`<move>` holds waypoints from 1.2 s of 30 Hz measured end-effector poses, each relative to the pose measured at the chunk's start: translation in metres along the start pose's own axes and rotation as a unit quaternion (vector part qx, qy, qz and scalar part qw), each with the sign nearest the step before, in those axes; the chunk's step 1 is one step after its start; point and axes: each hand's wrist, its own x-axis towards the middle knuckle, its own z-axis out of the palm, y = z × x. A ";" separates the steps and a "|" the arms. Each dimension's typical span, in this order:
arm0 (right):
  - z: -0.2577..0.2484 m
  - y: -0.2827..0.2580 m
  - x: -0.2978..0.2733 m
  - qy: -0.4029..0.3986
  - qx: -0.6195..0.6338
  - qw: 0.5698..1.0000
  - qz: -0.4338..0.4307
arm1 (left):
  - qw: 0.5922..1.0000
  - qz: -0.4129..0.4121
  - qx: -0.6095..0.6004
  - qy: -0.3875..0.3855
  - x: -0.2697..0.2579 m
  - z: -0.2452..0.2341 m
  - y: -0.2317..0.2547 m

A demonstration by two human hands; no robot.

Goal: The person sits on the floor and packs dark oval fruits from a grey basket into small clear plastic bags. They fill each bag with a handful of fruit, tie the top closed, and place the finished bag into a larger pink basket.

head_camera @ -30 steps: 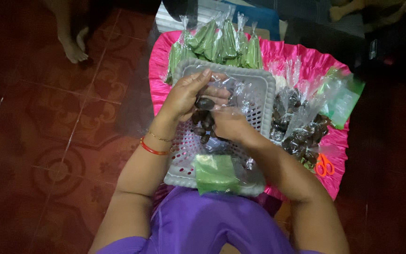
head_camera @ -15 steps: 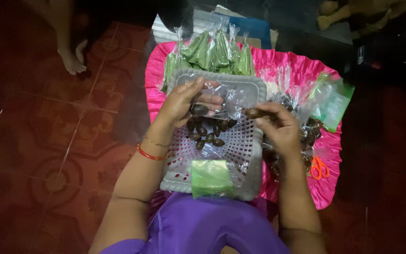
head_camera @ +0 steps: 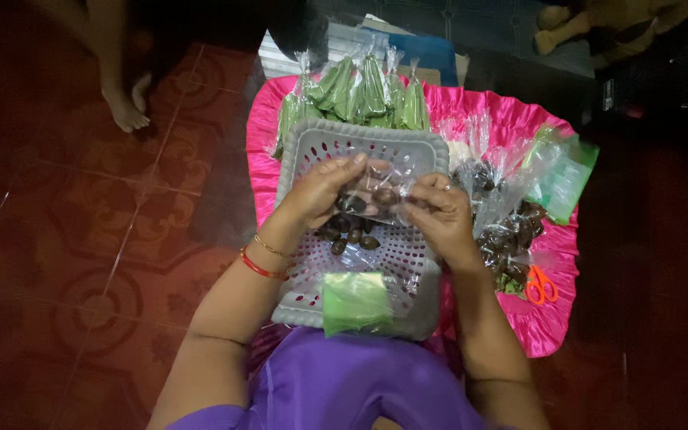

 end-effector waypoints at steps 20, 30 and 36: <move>0.038 -0.030 0.020 0.057 -0.103 0.993 0.014 | 0.993 0.087 0.078 -0.008 0.003 -0.001 -0.022; 0.007 -0.016 0.050 0.074 -0.027 0.994 0.079 | 0.993 0.071 0.090 0.036 -0.007 -0.019 0.016; 0.011 0.018 0.061 -0.097 -0.344 0.930 0.083 | 0.991 0.120 0.029 0.049 -0.015 -0.024 0.024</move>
